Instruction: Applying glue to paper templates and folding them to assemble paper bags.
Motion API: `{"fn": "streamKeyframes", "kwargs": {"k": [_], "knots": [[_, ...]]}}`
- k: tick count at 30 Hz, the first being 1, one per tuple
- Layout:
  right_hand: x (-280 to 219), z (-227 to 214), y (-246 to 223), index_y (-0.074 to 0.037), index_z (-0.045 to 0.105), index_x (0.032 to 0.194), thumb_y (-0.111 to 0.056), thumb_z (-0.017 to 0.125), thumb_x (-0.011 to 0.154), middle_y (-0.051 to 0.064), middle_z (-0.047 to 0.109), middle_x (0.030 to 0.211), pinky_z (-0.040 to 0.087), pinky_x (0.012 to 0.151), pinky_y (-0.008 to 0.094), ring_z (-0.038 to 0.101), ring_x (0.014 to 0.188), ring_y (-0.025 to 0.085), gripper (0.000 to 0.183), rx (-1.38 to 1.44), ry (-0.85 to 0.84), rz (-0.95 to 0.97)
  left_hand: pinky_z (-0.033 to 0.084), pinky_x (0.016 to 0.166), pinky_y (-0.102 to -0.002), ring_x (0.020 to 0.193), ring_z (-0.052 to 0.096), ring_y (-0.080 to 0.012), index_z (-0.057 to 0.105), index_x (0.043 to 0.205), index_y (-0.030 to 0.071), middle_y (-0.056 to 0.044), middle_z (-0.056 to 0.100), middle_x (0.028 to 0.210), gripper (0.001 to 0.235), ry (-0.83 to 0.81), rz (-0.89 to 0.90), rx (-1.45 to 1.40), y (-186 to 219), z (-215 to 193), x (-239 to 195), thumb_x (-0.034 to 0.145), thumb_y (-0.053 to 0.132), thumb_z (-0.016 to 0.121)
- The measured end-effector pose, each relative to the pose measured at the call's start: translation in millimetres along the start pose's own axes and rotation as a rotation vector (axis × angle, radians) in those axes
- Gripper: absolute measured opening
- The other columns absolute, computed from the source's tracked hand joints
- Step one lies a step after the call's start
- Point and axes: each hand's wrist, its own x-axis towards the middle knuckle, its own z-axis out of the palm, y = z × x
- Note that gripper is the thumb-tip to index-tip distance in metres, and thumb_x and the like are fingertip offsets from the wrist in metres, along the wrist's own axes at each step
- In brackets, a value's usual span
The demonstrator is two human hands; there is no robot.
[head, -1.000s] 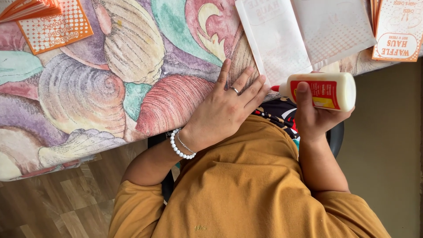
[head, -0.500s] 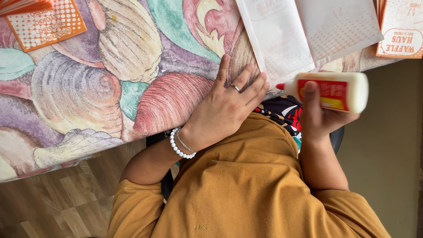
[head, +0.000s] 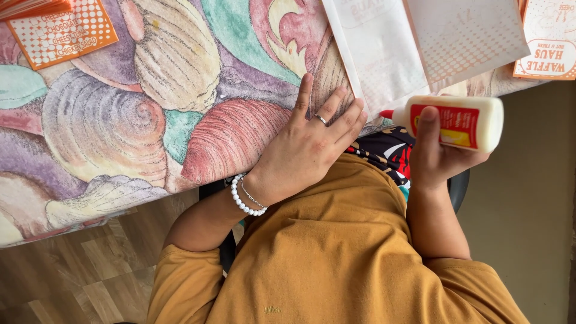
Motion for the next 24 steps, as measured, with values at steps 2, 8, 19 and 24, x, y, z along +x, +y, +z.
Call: {"fn": "streamKeyframes", "kwargs": {"k": [2,8,19,24], "knots": [[-2.5,-3.2,4.9,0.004,0.055,0.099,-0.006,0.085,0.094,0.014,0.062,0.091,0.06,0.072,0.039,0.063,0.082,0.023,0.033,-0.03,0.004,-0.045,0.02,0.12,-0.073,0.144,0.045,-0.0326,0.057,0.15,0.013,-0.006,0.051,0.156,0.047,-0.006,-0.004,-0.022,0.4,1.0,-0.7,0.106,0.02,0.044],[40.6,-9.5,14.4,0.007,0.059,0.102,-0.007,0.081,0.101,0.021,0.067,0.089,0.065,0.052,0.046,0.07,0.074,0.033,0.026,-0.027,0.062,-0.143,0.023,0.119,-0.073,0.14,0.048,-0.0333,0.058,0.149,0.012,-0.008,0.052,0.154,0.046,0.008,0.004,-0.024,-1.1,-2.1,-0.1,0.105,0.019,0.044],[28.3,-2.9,8.7,0.006,0.057,0.102,-0.004,0.081,0.097,0.019,0.065,0.089,0.063,0.066,0.044,0.066,0.078,0.028,0.027,-0.022,0.096,-0.123,0.021,0.118,-0.075,0.144,0.045,-0.0342,0.058,0.15,0.011,-0.009,0.051,0.156,0.047,-0.002,0.001,-0.078,-1.5,-1.6,-0.1,0.105,0.015,0.046],[32.0,-7.2,17.3,0.008,0.06,0.094,-0.012,0.08,0.101,0.02,0.065,0.081,0.06,0.039,0.044,0.066,0.062,0.03,0.03,-0.03,0.087,-0.087,0.021,0.118,-0.075,0.144,0.045,-0.0343,0.057,0.151,0.011,-0.009,0.051,0.156,0.048,-0.008,0.002,-0.076,-2.2,-0.7,-0.2,0.105,0.013,0.045]]}}
